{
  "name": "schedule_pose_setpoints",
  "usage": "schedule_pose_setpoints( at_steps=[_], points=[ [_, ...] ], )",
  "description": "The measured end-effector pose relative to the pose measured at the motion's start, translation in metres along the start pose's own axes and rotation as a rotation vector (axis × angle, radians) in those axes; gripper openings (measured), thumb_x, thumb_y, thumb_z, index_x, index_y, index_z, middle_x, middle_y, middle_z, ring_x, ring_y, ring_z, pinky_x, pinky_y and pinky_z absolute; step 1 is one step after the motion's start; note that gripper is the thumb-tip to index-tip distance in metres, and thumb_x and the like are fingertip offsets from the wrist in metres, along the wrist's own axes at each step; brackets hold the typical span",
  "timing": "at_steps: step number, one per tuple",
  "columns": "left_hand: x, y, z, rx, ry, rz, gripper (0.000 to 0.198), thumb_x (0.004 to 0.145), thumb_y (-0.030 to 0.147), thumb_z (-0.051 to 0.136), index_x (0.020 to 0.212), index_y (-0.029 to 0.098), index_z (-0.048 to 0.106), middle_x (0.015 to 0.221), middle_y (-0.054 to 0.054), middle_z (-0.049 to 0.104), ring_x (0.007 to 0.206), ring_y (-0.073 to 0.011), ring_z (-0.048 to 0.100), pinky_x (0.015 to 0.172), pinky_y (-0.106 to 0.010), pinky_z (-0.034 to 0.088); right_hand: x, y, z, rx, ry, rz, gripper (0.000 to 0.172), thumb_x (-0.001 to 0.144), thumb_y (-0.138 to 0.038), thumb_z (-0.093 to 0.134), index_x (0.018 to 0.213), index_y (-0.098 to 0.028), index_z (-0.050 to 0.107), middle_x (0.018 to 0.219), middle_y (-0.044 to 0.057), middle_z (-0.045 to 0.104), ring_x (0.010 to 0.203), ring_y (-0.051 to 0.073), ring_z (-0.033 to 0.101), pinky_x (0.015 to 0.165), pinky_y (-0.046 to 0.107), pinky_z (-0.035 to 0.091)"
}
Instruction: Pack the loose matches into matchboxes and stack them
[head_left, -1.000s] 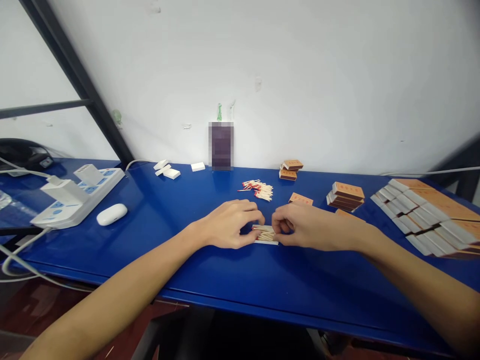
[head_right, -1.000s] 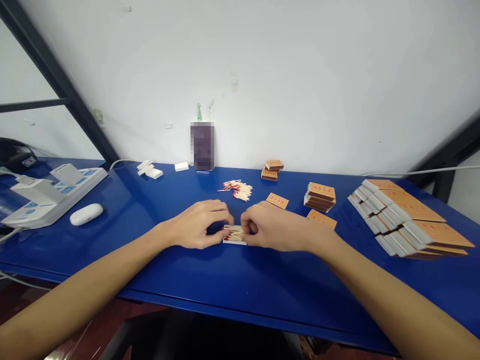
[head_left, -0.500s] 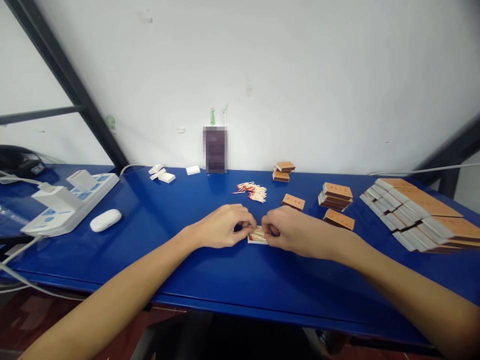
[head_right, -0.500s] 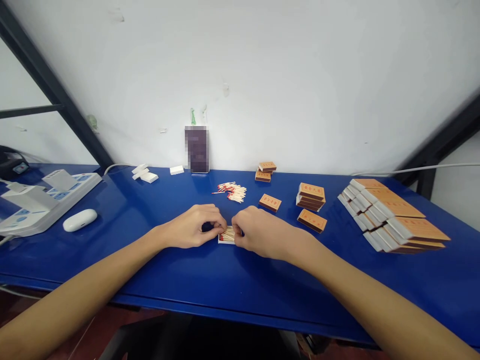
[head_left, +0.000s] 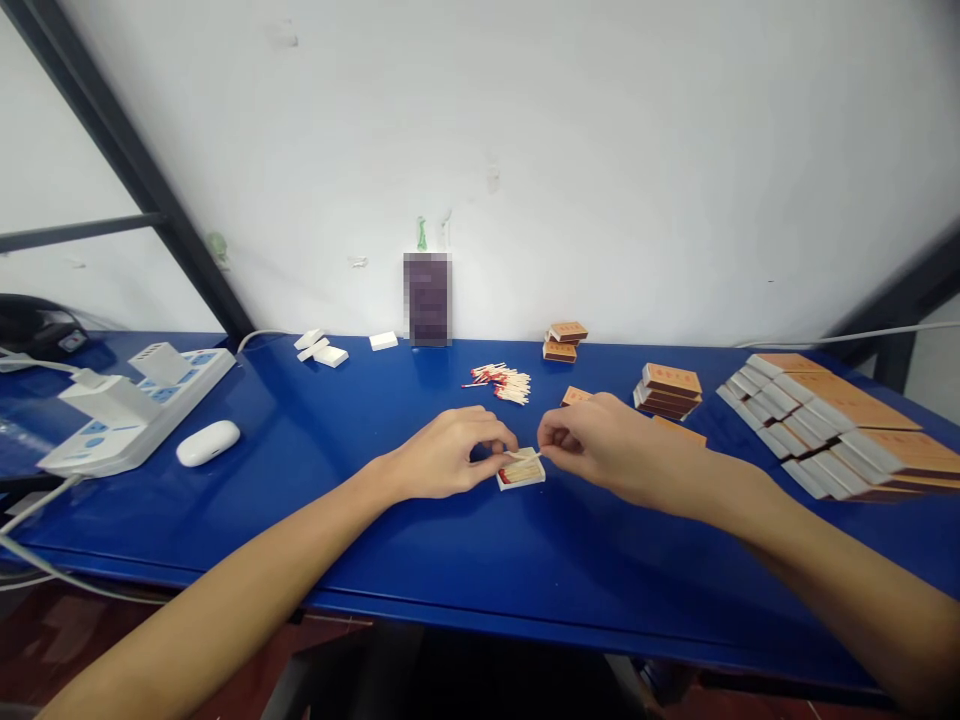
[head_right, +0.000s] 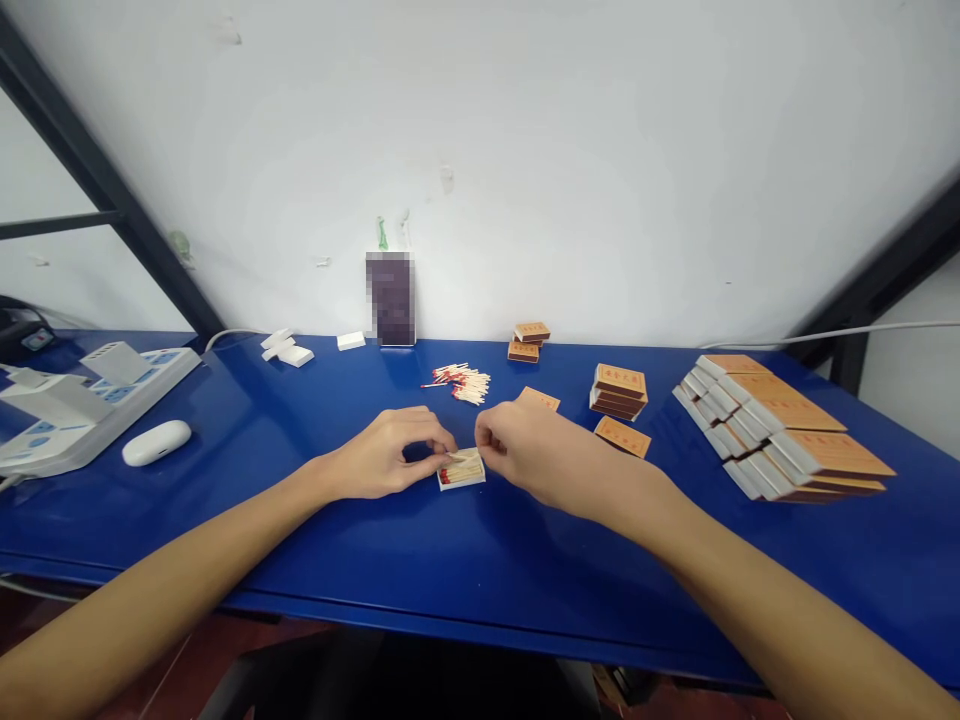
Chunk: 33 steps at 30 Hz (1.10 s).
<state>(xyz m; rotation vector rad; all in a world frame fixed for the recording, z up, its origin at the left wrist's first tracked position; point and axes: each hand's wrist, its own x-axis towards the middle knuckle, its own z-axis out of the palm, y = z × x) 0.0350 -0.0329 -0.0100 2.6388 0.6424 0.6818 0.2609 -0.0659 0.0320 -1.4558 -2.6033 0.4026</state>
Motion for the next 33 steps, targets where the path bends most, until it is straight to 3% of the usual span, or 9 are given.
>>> schedule_pose_setpoints(
  at_steps=[4,10,13,18,22,25,28,30,33],
  points=[
    [-0.002,0.0,0.001,0.029,-0.018,0.009,0.014,0.09,0.025,0.057,0.098,0.018,0.066,0.093,-0.004,0.067,0.086,-0.0166,0.06,0.083,-0.03,0.047,0.0,0.005,-0.004,0.069,0.047,-0.013,0.008,0.084,-0.019,0.051,0.085,-0.021,0.058,0.075,-0.001,0.061,0.065,0.013,0.053,0.06,0.026,0.035],
    [-0.002,0.003,-0.003,0.153,-0.108,-0.004,0.039,0.08,0.042,0.07,0.11,0.018,0.063,0.106,-0.008,0.062,0.097,-0.0234,0.058,0.087,-0.036,0.047,0.0,-0.007,-0.006,-0.022,0.054,-0.112,0.014,0.081,-0.009,0.047,0.086,-0.022,0.051,0.077,-0.001,0.058,0.071,0.014,0.051,0.064,0.025,0.033],
    [-0.002,0.003,-0.004,0.154,-0.149,-0.024,0.025,0.082,0.034,0.068,0.1,0.017,0.063,0.098,-0.006,0.063,0.09,-0.0216,0.059,0.085,-0.035,0.047,0.004,-0.016,-0.005,-0.064,-0.029,-0.113,0.018,0.079,-0.004,0.047,0.086,-0.021,0.048,0.082,0.002,0.059,0.073,0.015,0.051,0.059,0.025,0.031],
    [-0.002,0.0,-0.004,0.028,-0.144,0.025,0.012,0.088,0.026,0.063,0.096,0.019,0.066,0.11,-0.006,0.065,0.103,-0.0207,0.059,0.093,-0.034,0.045,0.017,-0.023,0.005,0.035,-0.1,-0.104,0.014,0.081,-0.008,0.05,0.083,-0.021,0.043,0.079,0.003,0.059,0.063,0.013,0.05,0.055,0.025,0.031],
    [-0.003,-0.002,-0.005,0.042,-0.142,-0.039,0.016,0.086,0.032,0.064,0.092,0.018,0.06,0.098,-0.004,0.064,0.091,-0.0195,0.058,0.082,-0.032,0.046,0.018,-0.017,0.008,0.21,-0.075,-0.144,0.011,0.083,-0.017,0.056,0.089,-0.021,0.047,0.08,0.0,0.061,0.068,0.014,0.053,0.057,0.024,0.035],
    [-0.003,-0.001,-0.005,0.106,-0.136,-0.084,0.025,0.083,0.038,0.067,0.085,0.019,0.05,0.083,0.0,0.058,0.077,-0.0172,0.053,0.07,-0.029,0.041,0.019,-0.005,0.006,0.212,-0.022,-0.174,0.02,0.083,-0.016,0.055,0.101,-0.022,0.051,0.086,0.0,0.062,0.073,0.014,0.055,0.062,0.025,0.038],
    [-0.002,0.0,-0.006,0.141,-0.143,-0.082,0.026,0.082,0.037,0.067,0.084,0.02,0.047,0.08,0.001,0.055,0.074,-0.0165,0.051,0.069,-0.028,0.038,0.025,0.009,0.007,0.118,0.097,-0.115,0.027,0.081,-0.009,0.05,0.104,-0.021,0.054,0.092,0.002,0.062,0.077,0.015,0.056,0.067,0.026,0.039],
    [-0.002,0.001,-0.007,0.145,-0.148,-0.067,0.024,0.082,0.036,0.067,0.088,0.02,0.05,0.083,0.0,0.057,0.075,-0.0165,0.052,0.072,-0.028,0.039,0.032,0.016,0.011,0.017,0.157,-0.028,0.023,0.082,-0.007,0.047,0.099,-0.018,0.055,0.096,0.005,0.061,0.082,0.016,0.057,0.07,0.027,0.04],
    [-0.003,0.003,-0.007,0.157,-0.159,-0.039,0.023,0.083,0.035,0.068,0.093,0.019,0.055,0.086,-0.001,0.059,0.077,-0.0168,0.054,0.075,-0.029,0.041,0.041,0.018,0.018,-0.146,0.155,0.098,0.019,0.086,-0.007,0.043,0.098,-0.016,0.055,0.103,0.009,0.06,0.089,0.019,0.059,0.07,0.028,0.039]
  ],
)
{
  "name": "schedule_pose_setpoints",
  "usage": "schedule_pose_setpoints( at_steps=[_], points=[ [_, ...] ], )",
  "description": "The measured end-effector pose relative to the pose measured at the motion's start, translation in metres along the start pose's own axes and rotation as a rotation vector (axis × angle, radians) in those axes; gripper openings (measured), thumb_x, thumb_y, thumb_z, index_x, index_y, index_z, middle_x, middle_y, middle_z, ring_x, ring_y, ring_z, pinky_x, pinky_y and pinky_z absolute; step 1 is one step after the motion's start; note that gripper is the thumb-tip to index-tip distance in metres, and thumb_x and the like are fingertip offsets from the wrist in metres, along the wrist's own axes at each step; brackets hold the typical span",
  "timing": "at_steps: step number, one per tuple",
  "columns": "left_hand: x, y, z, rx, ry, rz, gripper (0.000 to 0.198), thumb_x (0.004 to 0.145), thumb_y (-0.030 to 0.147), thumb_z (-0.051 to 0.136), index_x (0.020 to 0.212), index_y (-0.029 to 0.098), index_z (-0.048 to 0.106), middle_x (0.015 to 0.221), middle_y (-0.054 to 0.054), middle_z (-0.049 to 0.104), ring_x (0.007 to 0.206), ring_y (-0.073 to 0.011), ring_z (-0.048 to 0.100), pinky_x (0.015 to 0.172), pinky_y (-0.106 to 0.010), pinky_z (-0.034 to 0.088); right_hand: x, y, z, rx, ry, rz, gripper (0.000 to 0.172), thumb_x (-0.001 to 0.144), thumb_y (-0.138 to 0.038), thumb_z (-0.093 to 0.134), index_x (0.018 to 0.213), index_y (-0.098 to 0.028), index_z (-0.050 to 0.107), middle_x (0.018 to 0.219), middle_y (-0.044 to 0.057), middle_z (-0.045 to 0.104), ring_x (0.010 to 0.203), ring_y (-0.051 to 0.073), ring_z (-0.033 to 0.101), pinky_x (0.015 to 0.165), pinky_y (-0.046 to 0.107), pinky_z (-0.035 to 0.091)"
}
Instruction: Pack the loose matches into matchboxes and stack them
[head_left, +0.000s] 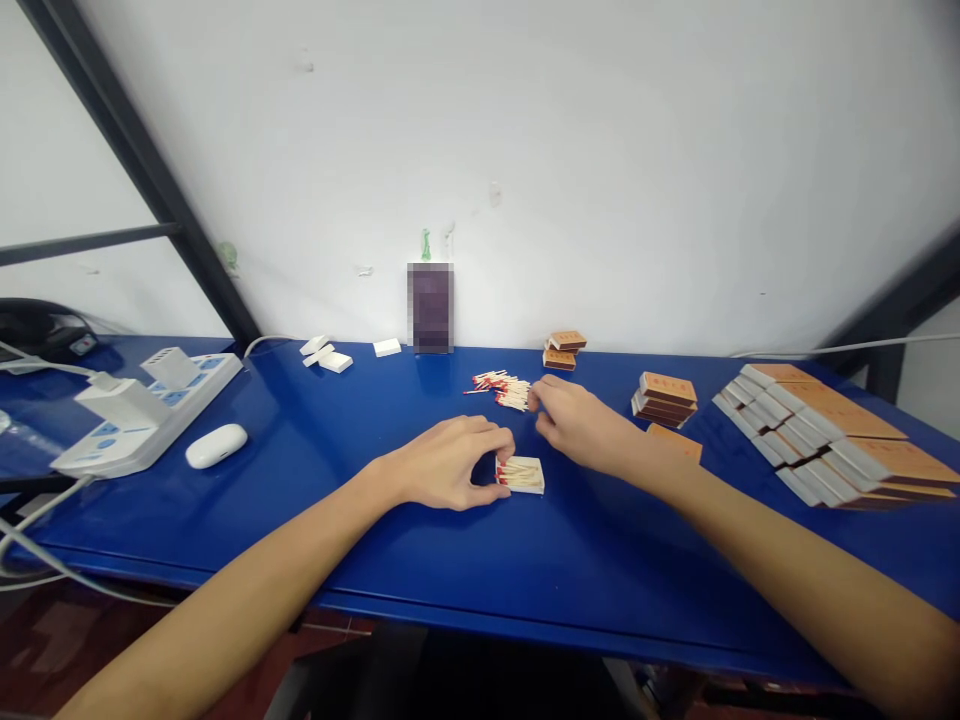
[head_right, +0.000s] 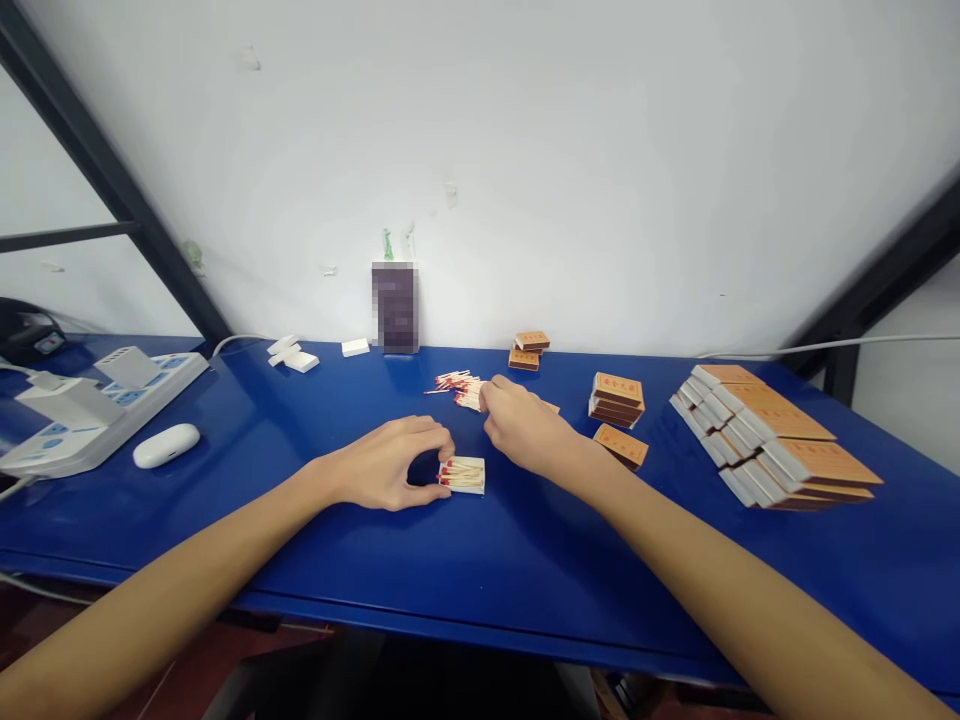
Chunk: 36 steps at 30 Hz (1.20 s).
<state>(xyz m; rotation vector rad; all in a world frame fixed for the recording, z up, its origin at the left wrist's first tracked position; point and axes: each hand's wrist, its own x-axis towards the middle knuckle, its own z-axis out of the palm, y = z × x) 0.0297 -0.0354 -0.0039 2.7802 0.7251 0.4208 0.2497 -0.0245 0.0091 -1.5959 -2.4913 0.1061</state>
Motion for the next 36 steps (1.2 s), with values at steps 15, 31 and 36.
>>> schedule_pose_setpoints(
  at_steps=[15,31,36],
  points=[
    [-0.002,-0.006,0.001,0.128,-0.03,0.136,0.028,0.099,0.036,0.051,0.118,0.022,0.067,0.112,-0.008,0.064,0.096,-0.0205,0.061,0.087,-0.033,0.043,0.024,0.0,0.02,-0.007,-0.021,0.022,0.026,0.098,-0.023,0.045,0.094,-0.014,0.069,0.106,0.014,0.068,0.094,0.023,0.065,0.075,0.029,0.044],
    [0.0,-0.006,0.003,-0.069,0.023,-0.056,0.026,0.083,0.036,0.069,0.098,0.021,0.054,0.091,-0.001,0.062,0.083,-0.0179,0.057,0.076,-0.03,0.042,-0.001,0.006,0.001,0.278,-0.047,0.118,0.012,0.076,-0.023,0.062,0.076,-0.019,0.072,0.069,0.0,0.07,0.065,0.015,0.061,0.057,0.026,0.037],
    [0.001,-0.013,0.005,-0.15,0.076,-0.132,0.035,0.079,0.037,0.072,0.091,0.022,0.043,0.093,0.0,0.062,0.081,-0.0175,0.057,0.074,-0.03,0.042,-0.013,0.004,-0.011,0.322,-0.023,0.016,0.017,0.08,-0.027,0.06,0.078,-0.019,0.075,0.06,-0.002,0.065,0.054,0.012,0.053,0.055,0.026,0.037]
  ],
)
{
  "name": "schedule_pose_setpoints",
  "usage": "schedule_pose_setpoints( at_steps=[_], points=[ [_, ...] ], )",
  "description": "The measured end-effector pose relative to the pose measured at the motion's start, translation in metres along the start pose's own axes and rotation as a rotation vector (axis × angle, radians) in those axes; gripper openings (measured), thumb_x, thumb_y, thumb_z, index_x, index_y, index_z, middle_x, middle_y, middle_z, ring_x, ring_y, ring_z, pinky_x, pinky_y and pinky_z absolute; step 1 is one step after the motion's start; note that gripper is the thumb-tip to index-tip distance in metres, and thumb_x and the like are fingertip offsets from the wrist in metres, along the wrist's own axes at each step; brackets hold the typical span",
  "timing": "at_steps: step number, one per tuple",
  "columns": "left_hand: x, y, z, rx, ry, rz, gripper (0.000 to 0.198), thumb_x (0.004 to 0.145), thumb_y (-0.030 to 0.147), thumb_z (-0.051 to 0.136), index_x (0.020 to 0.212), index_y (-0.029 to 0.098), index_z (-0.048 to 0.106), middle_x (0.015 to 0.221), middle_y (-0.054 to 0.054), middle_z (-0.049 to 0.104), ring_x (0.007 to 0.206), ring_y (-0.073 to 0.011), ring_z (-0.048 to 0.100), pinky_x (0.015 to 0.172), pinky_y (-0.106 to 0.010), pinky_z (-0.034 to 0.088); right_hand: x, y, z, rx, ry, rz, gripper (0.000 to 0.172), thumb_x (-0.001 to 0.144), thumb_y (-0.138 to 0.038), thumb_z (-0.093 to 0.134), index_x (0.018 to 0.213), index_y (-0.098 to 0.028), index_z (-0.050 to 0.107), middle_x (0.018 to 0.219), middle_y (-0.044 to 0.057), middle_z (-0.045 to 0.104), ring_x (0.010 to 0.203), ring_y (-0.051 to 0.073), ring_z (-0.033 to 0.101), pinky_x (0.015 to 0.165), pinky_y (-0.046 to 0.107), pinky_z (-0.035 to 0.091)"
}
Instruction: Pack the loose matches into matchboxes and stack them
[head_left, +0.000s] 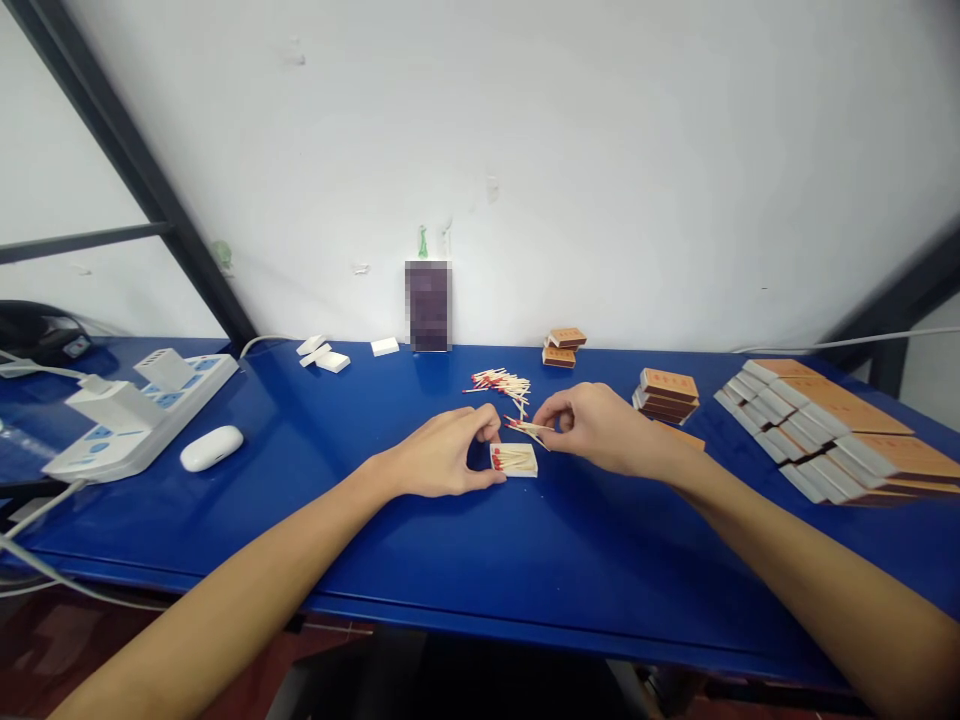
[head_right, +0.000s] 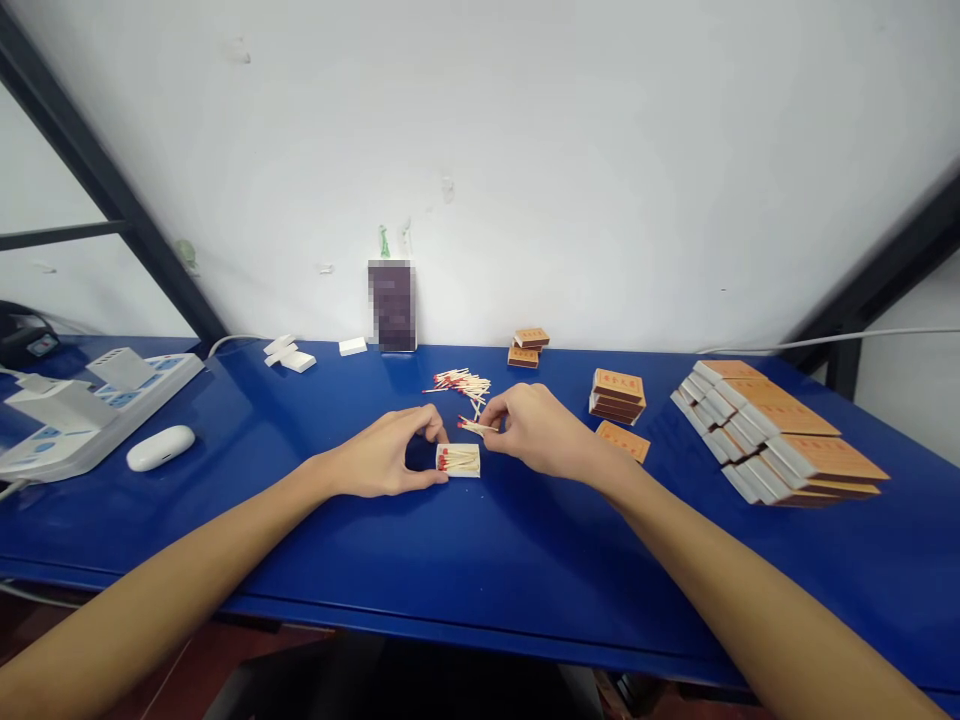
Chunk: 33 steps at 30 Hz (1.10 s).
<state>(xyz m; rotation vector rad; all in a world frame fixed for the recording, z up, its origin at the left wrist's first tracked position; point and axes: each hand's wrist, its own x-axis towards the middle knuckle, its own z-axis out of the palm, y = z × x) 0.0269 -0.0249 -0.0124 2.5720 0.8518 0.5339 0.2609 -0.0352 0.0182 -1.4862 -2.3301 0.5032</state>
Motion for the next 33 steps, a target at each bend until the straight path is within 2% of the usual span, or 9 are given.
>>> schedule_pose_setpoints(
  at_steps=[4,9,13,17,21,24,28,33],
  points=[
    [0.0,-0.001,0.001,-0.043,0.012,-0.006,0.039,0.077,0.038,0.074,0.09,0.022,0.04,0.094,0.0,0.062,0.08,-0.0169,0.057,0.073,-0.03,0.042,-0.01,-0.007,0.004,-0.039,-0.045,-0.114,0.016,0.08,-0.024,0.06,0.079,-0.019,0.075,0.067,0.001,0.067,0.062,0.014,0.057,0.06,0.025,0.04],
    [0.0,0.004,0.001,-0.038,-0.006,0.06,0.035,0.078,0.037,0.074,0.095,0.022,0.049,0.094,0.0,0.061,0.084,-0.0168,0.056,0.077,-0.03,0.043,-0.012,-0.015,0.016,-0.087,-0.088,-0.184,0.019,0.081,-0.018,0.057,0.087,-0.018,0.075,0.085,0.006,0.072,0.076,0.018,0.062,0.064,0.026,0.042],
    [0.0,0.006,-0.001,-0.02,-0.041,0.102,0.03,0.08,0.035,0.074,0.1,0.022,0.056,0.097,0.0,0.064,0.09,-0.0179,0.057,0.082,-0.03,0.043,-0.013,-0.018,0.017,-0.065,-0.127,-0.21,0.018,0.085,-0.018,0.057,0.083,-0.018,0.074,0.083,0.006,0.071,0.075,0.017,0.061,0.064,0.026,0.041],
    [0.001,0.006,-0.002,-0.02,-0.04,0.132,0.028,0.081,0.036,0.074,0.101,0.021,0.06,0.099,-0.001,0.067,0.09,-0.0179,0.06,0.085,-0.031,0.043,-0.015,-0.016,0.015,-0.036,-0.111,-0.233,0.016,0.086,-0.023,0.058,0.085,-0.018,0.074,0.072,0.003,0.067,0.064,0.015,0.056,0.058,0.026,0.039],
    [0.001,0.003,-0.002,0.0,-0.055,0.145,0.028,0.084,0.037,0.071,0.105,0.02,0.064,0.099,-0.003,0.067,0.09,-0.0192,0.06,0.084,-0.032,0.044,-0.015,-0.011,0.008,-0.014,-0.026,-0.174,0.019,0.086,-0.027,0.059,0.096,-0.02,0.073,0.078,0.002,0.069,0.068,0.015,0.059,0.063,0.026,0.042],
    [-0.001,0.003,-0.002,-0.002,-0.084,0.166,0.023,0.089,0.035,0.065,0.108,0.022,0.067,0.106,-0.005,0.066,0.098,-0.0202,0.06,0.09,-0.033,0.045,-0.011,-0.003,0.009,-0.127,0.068,-0.098,0.023,0.091,-0.027,0.052,0.092,-0.019,0.073,0.084,0.005,0.07,0.075,0.017,0.061,0.068,0.029,0.042],
    [-0.001,0.006,-0.002,-0.014,-0.114,0.159,0.026,0.087,0.035,0.067,0.11,0.022,0.068,0.111,-0.006,0.066,0.102,-0.0211,0.059,0.093,-0.035,0.044,-0.003,0.009,0.023,-0.257,0.04,-0.081,0.027,0.094,-0.028,0.049,0.089,-0.015,0.072,0.094,0.011,0.069,0.085,0.021,0.06,0.075,0.031,0.043],
    [0.001,0.006,-0.004,-0.074,-0.098,0.132,0.031,0.08,0.035,0.074,0.108,0.022,0.067,0.105,-0.003,0.07,0.093,-0.0193,0.061,0.09,-0.035,0.044,0.005,0.011,0.028,-0.165,0.028,-0.008,0.02,0.09,-0.023,0.053,0.084,-0.015,0.07,0.088,0.008,0.069,0.081,0.019,0.06,0.072,0.029,0.043]
  ],
)
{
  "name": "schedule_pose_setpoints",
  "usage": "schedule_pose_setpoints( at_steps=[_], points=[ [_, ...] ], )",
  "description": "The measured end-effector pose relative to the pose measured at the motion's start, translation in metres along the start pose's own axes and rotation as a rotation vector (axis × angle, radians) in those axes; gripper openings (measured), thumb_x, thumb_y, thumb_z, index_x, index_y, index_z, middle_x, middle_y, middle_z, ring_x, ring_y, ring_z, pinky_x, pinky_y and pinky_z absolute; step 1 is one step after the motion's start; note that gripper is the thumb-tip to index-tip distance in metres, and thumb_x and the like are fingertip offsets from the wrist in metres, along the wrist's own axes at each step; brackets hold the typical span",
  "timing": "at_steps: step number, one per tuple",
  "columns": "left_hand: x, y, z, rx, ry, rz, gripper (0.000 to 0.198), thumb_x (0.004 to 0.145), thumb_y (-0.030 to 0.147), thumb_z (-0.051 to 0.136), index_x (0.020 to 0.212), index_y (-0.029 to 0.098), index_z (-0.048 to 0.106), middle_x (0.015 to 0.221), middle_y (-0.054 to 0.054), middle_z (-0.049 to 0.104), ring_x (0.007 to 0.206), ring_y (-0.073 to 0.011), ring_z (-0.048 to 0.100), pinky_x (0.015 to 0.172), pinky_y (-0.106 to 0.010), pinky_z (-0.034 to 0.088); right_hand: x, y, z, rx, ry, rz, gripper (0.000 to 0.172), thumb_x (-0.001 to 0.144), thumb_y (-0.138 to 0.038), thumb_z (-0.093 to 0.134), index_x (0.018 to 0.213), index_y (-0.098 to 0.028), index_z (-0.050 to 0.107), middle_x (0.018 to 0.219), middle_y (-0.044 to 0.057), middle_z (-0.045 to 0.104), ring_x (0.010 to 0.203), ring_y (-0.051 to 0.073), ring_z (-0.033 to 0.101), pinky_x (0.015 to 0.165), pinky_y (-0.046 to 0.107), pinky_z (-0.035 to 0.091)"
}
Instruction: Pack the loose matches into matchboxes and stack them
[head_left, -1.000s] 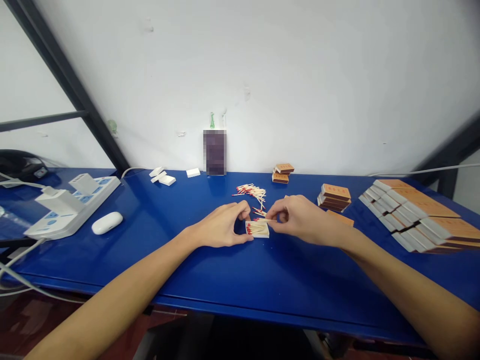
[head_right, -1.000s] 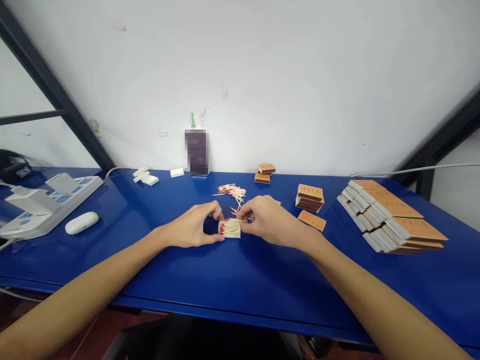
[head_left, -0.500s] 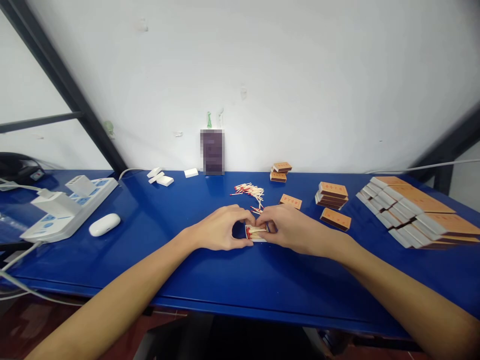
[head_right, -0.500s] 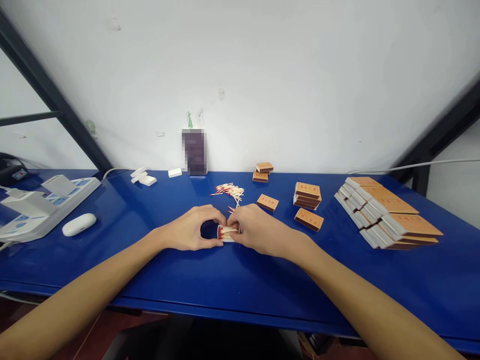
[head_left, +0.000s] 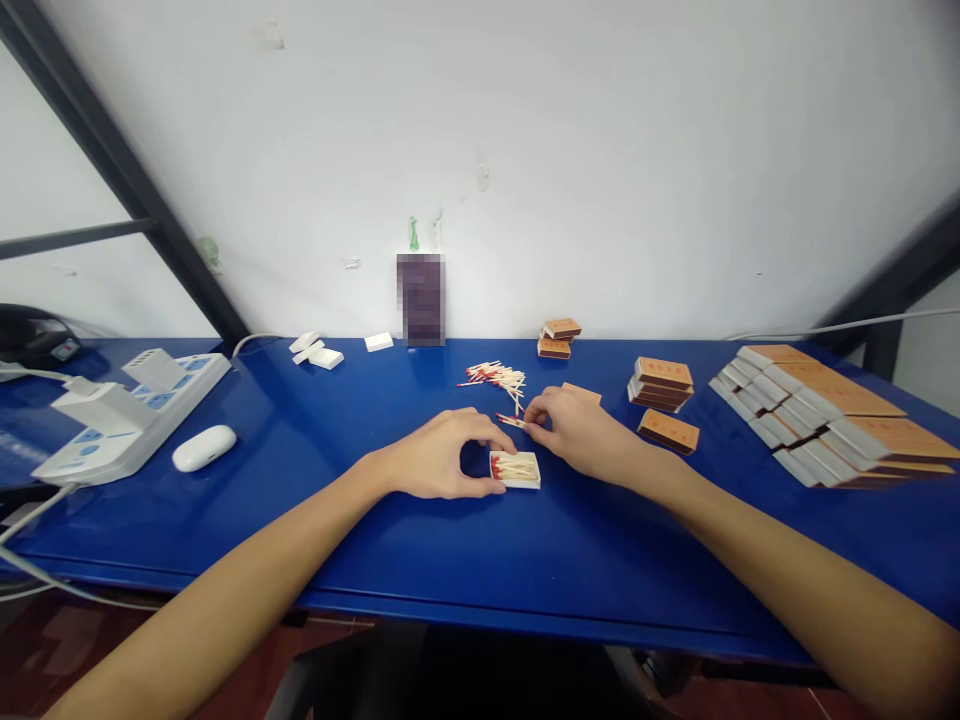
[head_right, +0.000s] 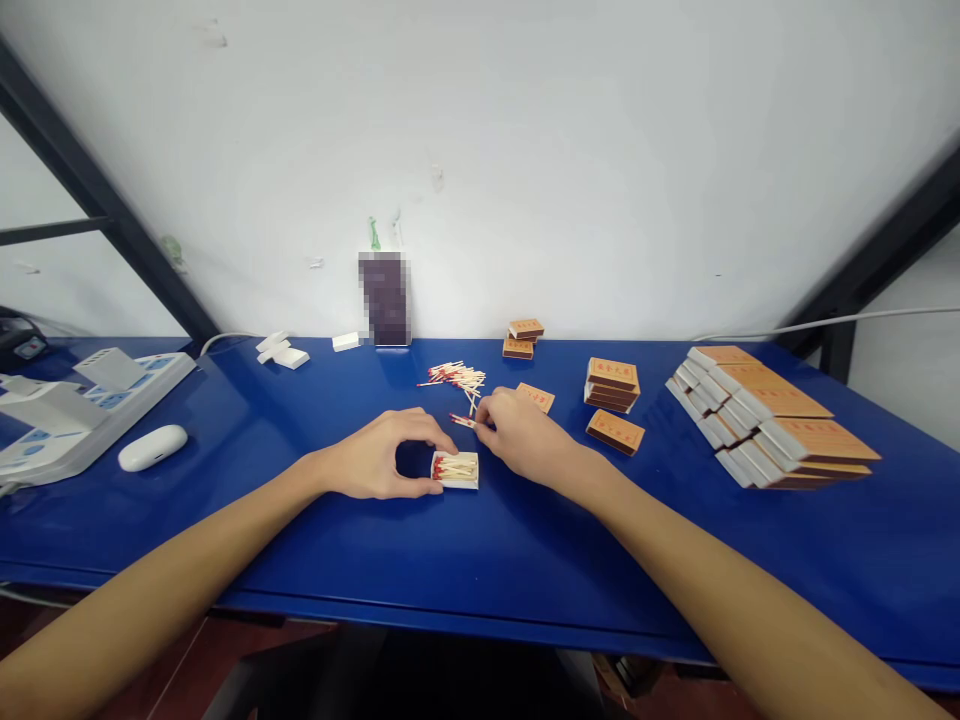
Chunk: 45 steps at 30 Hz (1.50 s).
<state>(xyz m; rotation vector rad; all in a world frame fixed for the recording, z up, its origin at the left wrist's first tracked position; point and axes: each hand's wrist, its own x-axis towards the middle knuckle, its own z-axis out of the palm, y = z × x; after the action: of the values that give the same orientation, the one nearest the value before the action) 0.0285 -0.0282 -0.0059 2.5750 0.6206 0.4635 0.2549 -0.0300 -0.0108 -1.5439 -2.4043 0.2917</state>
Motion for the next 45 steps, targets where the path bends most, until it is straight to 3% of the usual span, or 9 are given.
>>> schedule_pose_setpoints(
  at_steps=[7,12,19,29,37,45],
  points=[
    [-0.001,0.0,-0.005,-0.051,0.035,-0.031,0.031,0.077,0.035,0.076,0.103,0.022,0.066,0.103,-0.002,0.07,0.092,-0.0186,0.06,0.088,-0.034,0.042,-0.005,-0.005,-0.016,0.194,-0.211,0.064,0.006,0.074,-0.02,0.058,0.071,-0.018,0.062,0.064,-0.001,0.063,0.06,0.014,0.054,0.052,0.025,0.035],
    [-0.001,0.003,-0.003,-0.084,-0.023,-0.048,0.027,0.073,0.034,0.076,0.083,0.019,0.056,0.089,0.0,0.067,0.083,-0.0163,0.058,0.082,-0.031,0.041,-0.006,-0.002,-0.018,0.179,-0.201,0.05,0.006,0.072,-0.021,0.059,0.067,-0.019,0.06,0.06,-0.002,0.06,0.058,0.013,0.052,0.051,0.026,0.034],
    [0.001,-0.002,-0.002,0.064,0.027,-0.094,0.034,0.075,0.038,0.072,0.078,0.02,0.043,0.085,0.002,0.062,0.078,-0.0157,0.053,0.08,-0.032,0.037,-0.013,-0.006,-0.033,0.154,-0.084,-0.01,0.009,0.075,-0.024,0.061,0.067,-0.02,0.063,0.065,-0.001,0.062,0.061,0.013,0.053,0.057,0.026,0.037],
    [0.002,0.004,0.006,0.042,0.022,-0.062,0.037,0.076,0.041,0.073,0.078,0.021,0.042,0.079,0.003,0.057,0.076,-0.0153,0.05,0.077,-0.03,0.037,-0.021,-0.032,-0.006,0.289,-0.162,-0.156,0.01,0.082,-0.025,0.059,0.075,-0.019,0.064,0.067,-0.001,0.062,0.06,0.012,0.053,0.055,0.024,0.038],
    [0.001,0.004,0.004,0.031,0.008,-0.038,0.027,0.079,0.039,0.074,0.088,0.021,0.056,0.087,0.001,0.064,0.084,-0.0173,0.056,0.083,-0.032,0.039,-0.024,-0.031,-0.016,0.208,-0.165,-0.144,0.015,0.08,-0.018,0.055,0.069,-0.02,0.065,0.062,-0.001,0.061,0.057,0.012,0.051,0.055,0.025,0.036],
    [0.001,-0.001,0.003,0.053,-0.008,0.012,0.036,0.08,0.045,0.074,0.071,0.018,0.052,0.088,-0.001,0.067,0.083,-0.0169,0.057,0.079,-0.031,0.038,-0.028,-0.024,-0.024,0.136,-0.133,-0.176,0.015,0.085,-0.024,0.054,0.077,-0.021,0.066,0.071,0.0,0.062,0.067,0.015,0.054,0.061,0.027,0.038]
  ],
)
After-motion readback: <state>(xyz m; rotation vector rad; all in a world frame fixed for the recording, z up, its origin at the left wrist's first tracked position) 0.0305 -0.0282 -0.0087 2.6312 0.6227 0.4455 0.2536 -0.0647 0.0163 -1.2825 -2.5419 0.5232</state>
